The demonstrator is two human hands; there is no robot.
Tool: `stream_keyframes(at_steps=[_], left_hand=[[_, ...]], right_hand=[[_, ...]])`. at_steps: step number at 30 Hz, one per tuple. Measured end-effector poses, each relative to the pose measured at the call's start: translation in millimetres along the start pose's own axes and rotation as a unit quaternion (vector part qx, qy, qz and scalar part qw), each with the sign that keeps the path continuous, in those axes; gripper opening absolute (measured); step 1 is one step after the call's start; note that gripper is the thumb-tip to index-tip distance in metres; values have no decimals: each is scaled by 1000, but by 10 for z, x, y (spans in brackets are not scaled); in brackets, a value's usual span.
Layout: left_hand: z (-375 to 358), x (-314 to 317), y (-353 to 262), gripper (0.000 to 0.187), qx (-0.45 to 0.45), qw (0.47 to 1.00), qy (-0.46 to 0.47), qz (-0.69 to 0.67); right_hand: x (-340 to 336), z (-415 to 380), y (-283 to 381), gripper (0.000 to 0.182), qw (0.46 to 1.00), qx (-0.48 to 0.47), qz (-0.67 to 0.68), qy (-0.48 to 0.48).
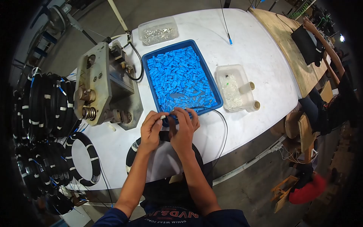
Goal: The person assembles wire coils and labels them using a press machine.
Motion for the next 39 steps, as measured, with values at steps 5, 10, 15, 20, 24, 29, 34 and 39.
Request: stream_keyframes(at_steps=[5,10,15,20,24,29,34,39], left_hand=[[-493,-208,-394,23,-52,998,-24,-17],[-998,-409,-495,21,-62,994,-92,-19],[-1379,-478,-473,16,-62,985,-138,-79],[-1602,-538,-448,14,-38,984,-151,-89],[-1604,-570,-600,14,13,991,-129,-32],[-1615,-567,-706,15,23,994,-110,7],[-1617,-521,-624,13,26,991,-120,-55],[-1753,-413,-326,13,-115,962,-131,-210]], right_hand=[[-15,-512,-126,15,892,251,366,88],[-422,-584,451,17,874,170,432,143],[-647,-667,769,18,891,124,380,213],[-741,-835,867,17,895,115,359,240],[-748,-920,858,16,897,104,362,230],[-827,-890,930,17,919,68,317,224],[-893,-854,986,20,925,43,318,202],[-848,-924,965,24,917,74,331,210]])
Point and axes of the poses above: each hand's wrist, its own z-axis towards the middle knuckle, its own x-axis out of the palm, y = z × x, the point moved 9 cm from there along z, towards the middle knuckle, and after that the axes turned 6 degrees about -y, right-handed, at the moved point
